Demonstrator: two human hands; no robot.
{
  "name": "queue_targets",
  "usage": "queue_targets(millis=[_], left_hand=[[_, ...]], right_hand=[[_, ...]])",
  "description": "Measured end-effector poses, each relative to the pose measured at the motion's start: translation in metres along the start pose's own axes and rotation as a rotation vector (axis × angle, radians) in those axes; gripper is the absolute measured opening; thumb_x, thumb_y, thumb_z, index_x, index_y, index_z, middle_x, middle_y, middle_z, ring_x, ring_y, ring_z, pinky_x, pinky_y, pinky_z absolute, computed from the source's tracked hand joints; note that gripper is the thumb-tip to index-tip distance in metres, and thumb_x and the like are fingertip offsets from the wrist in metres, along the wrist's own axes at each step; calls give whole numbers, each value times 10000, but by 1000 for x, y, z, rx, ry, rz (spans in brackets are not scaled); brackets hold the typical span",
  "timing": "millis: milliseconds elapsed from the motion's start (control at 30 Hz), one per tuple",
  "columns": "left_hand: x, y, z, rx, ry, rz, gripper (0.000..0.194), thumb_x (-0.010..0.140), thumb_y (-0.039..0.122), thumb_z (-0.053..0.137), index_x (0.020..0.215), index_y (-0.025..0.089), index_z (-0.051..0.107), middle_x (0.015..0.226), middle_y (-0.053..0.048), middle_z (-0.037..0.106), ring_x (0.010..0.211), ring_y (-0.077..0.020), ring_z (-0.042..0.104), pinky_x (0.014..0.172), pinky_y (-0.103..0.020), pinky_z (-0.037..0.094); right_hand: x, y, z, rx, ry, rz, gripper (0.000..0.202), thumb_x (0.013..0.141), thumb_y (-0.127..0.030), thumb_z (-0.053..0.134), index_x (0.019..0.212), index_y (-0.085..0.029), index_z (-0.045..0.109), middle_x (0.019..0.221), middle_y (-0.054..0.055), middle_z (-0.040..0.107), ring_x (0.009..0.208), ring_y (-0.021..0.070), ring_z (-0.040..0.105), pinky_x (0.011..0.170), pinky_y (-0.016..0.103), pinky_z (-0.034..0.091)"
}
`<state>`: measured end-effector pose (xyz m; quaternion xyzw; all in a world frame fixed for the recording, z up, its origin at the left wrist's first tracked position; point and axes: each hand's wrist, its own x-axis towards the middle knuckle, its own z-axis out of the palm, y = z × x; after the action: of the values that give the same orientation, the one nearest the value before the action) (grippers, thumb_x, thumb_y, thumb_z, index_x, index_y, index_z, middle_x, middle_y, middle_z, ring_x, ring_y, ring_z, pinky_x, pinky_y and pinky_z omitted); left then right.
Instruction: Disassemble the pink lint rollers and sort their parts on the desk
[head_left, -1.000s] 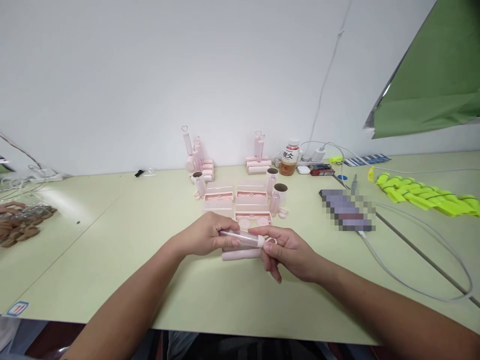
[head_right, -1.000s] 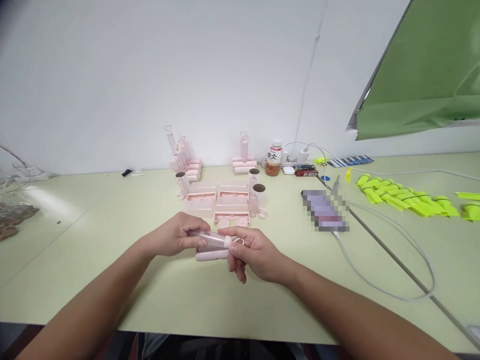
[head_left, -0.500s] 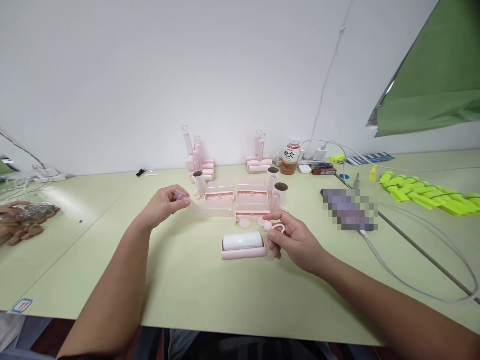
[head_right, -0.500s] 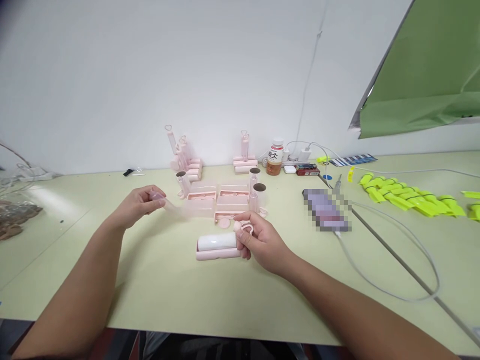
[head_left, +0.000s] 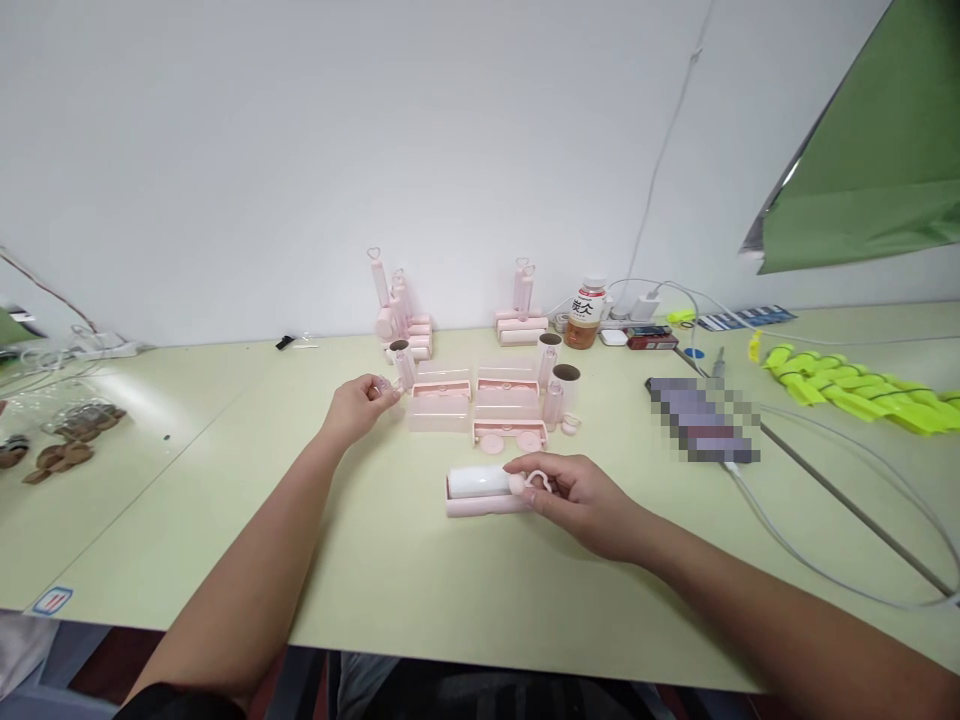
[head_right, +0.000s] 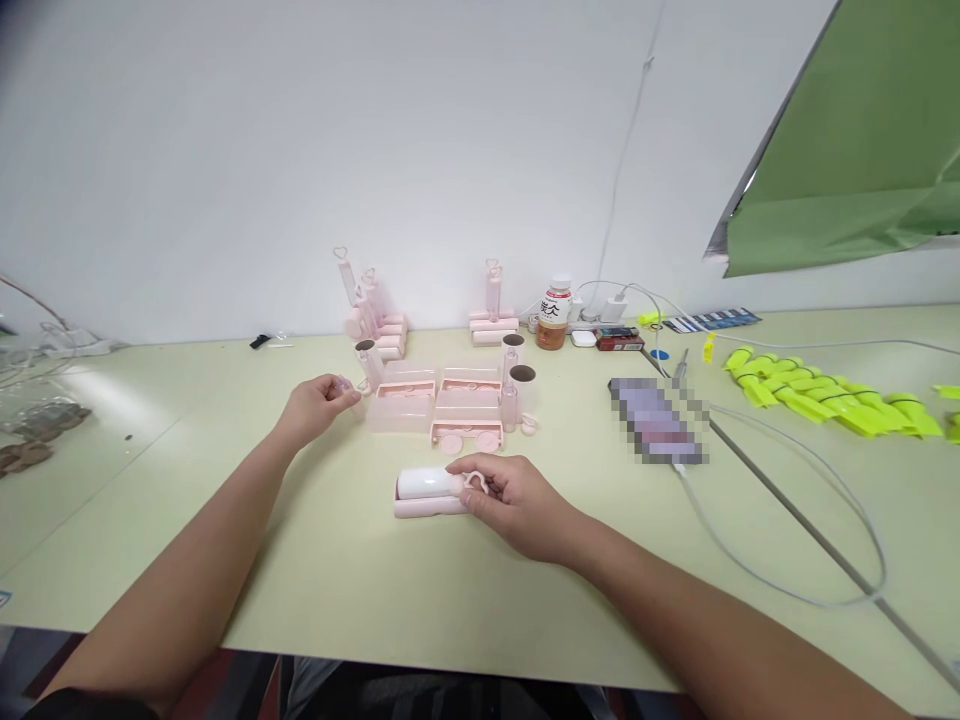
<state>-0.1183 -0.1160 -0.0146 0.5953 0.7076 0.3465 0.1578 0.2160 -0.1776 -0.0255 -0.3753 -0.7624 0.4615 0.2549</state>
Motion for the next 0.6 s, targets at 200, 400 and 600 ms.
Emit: queue_targets(millis=[200,400,600], left_hand=[[-1,2,-2,52,-45,-5,323,748,499,644,747,192,544,610,49,421,538,-104,394,513,-237,283],[-22,34,-18,38,264,84,336,821,495,582,970,193,587,604,41,481,578,-134,480,560,-245,366],[-92,92,17,-92,-484,597,275,841,424,610,998,199,620,739,11,610,628,-115,531,590,-222,390]], right_hand=[[-2,-2,1,105,-17,4,258,890,-310,551,1130,-222,518,654,-66,341,580,114,330,546,245,281],[-1,-1,4,184,9,-32,117,871,-280,585,903,-209,498,654,-67,360,586,101,320,544,235,274],[-2,-3,13,283,3,-24,202,844,-346,635,795,-180,530,610,-62,399,544,85,340,500,226,264]])
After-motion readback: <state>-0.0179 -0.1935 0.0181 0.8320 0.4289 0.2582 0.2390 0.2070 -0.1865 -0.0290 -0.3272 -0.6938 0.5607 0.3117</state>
